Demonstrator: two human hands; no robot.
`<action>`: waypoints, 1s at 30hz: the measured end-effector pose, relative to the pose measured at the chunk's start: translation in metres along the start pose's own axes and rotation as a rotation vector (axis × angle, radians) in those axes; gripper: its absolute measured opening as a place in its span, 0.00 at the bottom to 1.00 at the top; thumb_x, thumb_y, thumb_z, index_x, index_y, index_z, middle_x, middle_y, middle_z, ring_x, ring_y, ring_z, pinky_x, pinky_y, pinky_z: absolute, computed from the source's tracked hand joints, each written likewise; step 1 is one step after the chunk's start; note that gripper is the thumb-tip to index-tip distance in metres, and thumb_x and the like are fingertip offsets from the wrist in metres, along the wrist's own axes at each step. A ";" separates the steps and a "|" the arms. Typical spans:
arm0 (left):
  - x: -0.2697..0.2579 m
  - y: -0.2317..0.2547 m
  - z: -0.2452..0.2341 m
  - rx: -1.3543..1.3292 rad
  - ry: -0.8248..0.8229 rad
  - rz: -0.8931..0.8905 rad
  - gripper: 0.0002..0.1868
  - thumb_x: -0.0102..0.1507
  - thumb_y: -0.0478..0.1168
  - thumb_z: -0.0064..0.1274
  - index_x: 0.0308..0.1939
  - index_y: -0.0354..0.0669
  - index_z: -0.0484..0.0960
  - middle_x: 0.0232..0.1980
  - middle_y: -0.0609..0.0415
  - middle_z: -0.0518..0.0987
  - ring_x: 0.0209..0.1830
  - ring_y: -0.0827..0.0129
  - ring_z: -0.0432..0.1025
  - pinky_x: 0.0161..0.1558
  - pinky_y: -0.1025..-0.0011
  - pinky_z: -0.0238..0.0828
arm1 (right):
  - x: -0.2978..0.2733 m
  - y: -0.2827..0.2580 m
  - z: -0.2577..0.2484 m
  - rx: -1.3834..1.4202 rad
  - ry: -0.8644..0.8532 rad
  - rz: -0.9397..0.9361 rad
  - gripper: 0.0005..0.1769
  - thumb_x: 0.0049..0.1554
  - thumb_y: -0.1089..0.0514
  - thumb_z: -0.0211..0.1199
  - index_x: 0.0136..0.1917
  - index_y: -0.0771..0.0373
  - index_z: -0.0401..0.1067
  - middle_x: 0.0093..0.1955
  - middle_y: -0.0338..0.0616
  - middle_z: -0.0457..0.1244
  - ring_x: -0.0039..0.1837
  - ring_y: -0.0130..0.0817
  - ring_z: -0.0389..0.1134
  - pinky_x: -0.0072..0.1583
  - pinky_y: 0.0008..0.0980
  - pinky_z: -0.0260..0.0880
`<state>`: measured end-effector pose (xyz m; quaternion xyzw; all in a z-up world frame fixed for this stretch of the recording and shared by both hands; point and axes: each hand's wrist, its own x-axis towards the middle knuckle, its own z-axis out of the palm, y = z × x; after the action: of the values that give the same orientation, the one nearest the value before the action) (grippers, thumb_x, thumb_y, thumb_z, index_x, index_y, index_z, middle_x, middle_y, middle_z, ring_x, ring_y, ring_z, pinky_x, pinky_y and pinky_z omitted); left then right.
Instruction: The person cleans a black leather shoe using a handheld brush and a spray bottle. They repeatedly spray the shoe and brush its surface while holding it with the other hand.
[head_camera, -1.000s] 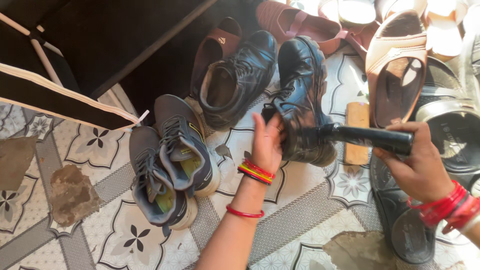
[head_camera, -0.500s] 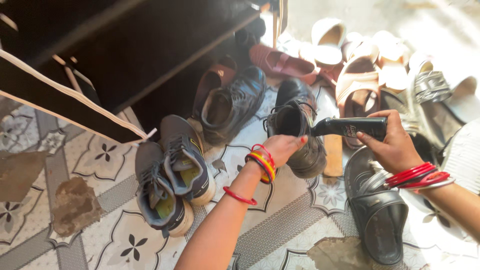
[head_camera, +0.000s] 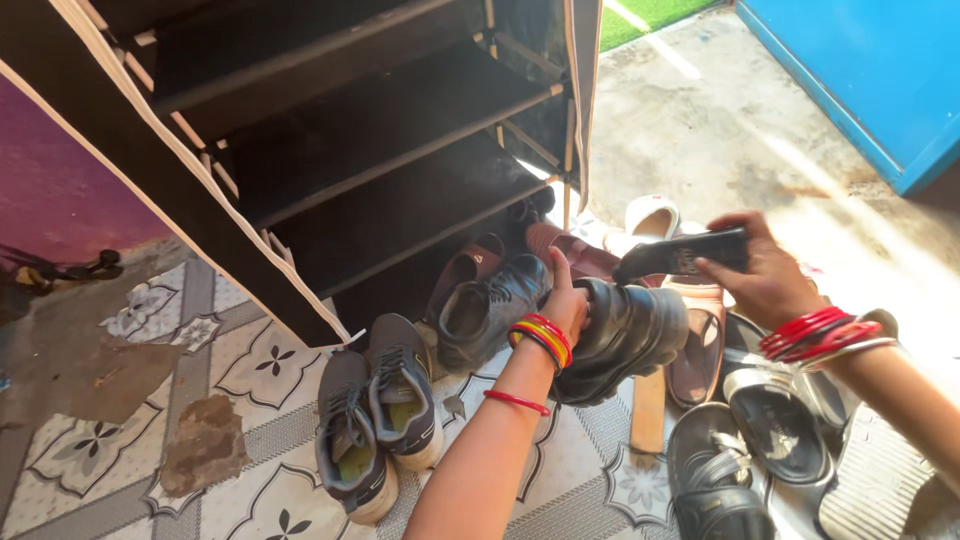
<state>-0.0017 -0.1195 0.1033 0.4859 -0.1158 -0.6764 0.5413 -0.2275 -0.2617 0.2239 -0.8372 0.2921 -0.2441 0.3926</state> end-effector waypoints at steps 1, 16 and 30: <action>0.001 0.000 0.003 -0.042 0.019 0.002 0.59 0.46 0.91 0.22 0.52 0.47 0.79 0.51 0.54 0.82 0.52 0.61 0.73 0.55 0.70 0.64 | 0.006 -0.001 0.004 -0.038 -0.012 0.006 0.27 0.57 0.56 0.67 0.65 0.59 0.59 0.51 0.49 0.69 0.54 0.37 0.72 0.54 0.35 0.72; 0.047 -0.061 -0.015 0.242 0.395 0.397 0.70 0.55 0.87 0.13 0.76 0.27 0.52 0.82 0.41 0.55 0.83 0.60 0.47 0.77 0.69 0.35 | -0.016 0.079 0.015 0.170 -0.071 -0.070 0.24 0.58 0.61 0.66 0.64 0.59 0.60 0.50 0.43 0.63 0.49 0.30 0.65 0.49 0.31 0.67; 0.046 -0.062 -0.019 0.021 0.123 0.358 0.59 0.60 0.87 0.21 0.62 0.37 0.76 0.55 0.54 0.77 0.56 0.69 0.68 0.65 0.70 0.59 | -0.013 0.048 0.025 0.292 -0.093 -0.236 0.23 0.59 0.65 0.66 0.63 0.59 0.60 0.49 0.42 0.64 0.51 0.29 0.66 0.51 0.31 0.67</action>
<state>-0.0230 -0.1272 0.0273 0.5036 -0.1743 -0.5371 0.6538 -0.2349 -0.2652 0.1683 -0.8101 0.1347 -0.2895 0.4917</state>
